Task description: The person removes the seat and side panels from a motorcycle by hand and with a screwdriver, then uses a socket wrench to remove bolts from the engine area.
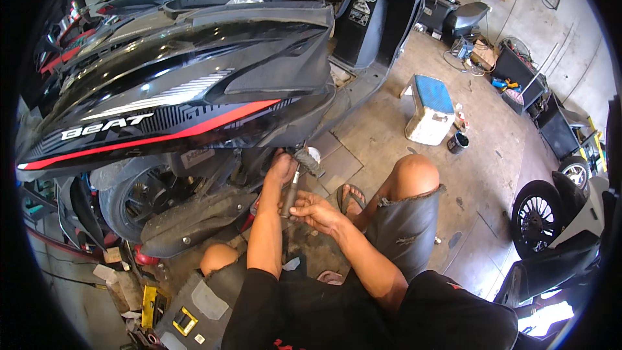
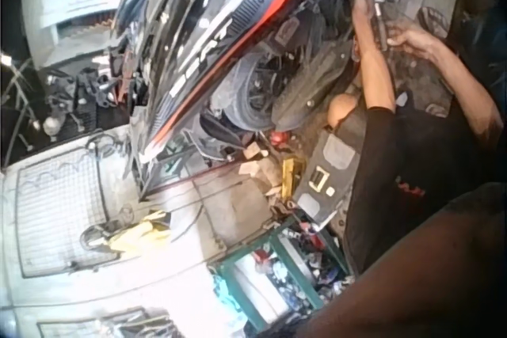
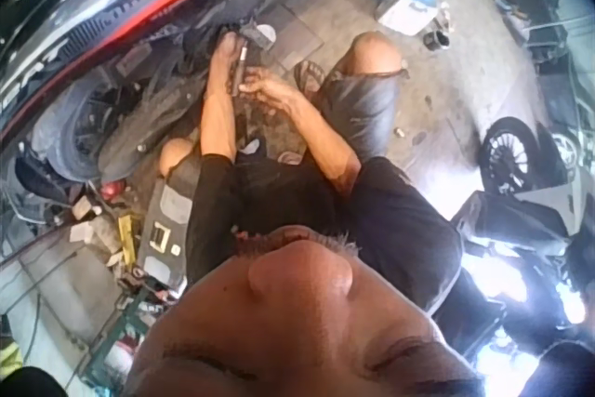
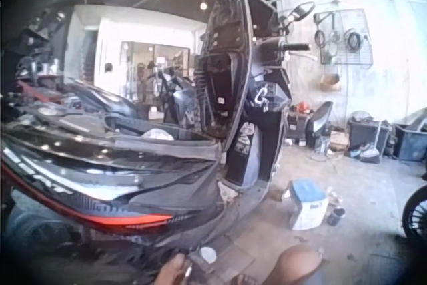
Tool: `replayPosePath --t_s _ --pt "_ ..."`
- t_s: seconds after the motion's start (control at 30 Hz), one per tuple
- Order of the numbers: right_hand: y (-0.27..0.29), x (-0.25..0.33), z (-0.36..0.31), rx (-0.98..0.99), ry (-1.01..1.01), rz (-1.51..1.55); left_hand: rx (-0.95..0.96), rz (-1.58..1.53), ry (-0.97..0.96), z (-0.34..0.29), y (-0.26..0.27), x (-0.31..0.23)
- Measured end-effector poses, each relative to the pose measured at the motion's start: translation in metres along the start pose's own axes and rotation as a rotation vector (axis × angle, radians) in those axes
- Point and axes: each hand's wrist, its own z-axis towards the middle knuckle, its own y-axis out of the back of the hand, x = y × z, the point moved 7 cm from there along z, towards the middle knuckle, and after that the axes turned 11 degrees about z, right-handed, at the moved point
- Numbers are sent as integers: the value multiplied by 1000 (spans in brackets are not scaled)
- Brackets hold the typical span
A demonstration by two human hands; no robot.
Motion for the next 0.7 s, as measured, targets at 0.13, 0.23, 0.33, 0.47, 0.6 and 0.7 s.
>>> replayPosePath --t_s 0.13,0.23,0.33,0.47,0.6,0.7 --pt "8 -6 -2 -262 -57 -253 -7 -16 37 -4 -5 -3" --pt "8 -5 -8 -325 -68 -208 35 -21 45 -7 -25 -11" --pt "8 -6 -7 -269 -87 -68 67 -46 58 -5 -25 -12" --pt "-16 7 -16 -33 -118 87 -7 -82 67 0 -20 -6" --pt "-16 7 -14 61 -159 193 108 -27 33 2 -11 -5" --pt "-16 4 -10 -19 -155 70 59 -39 42 3 -3 -2"
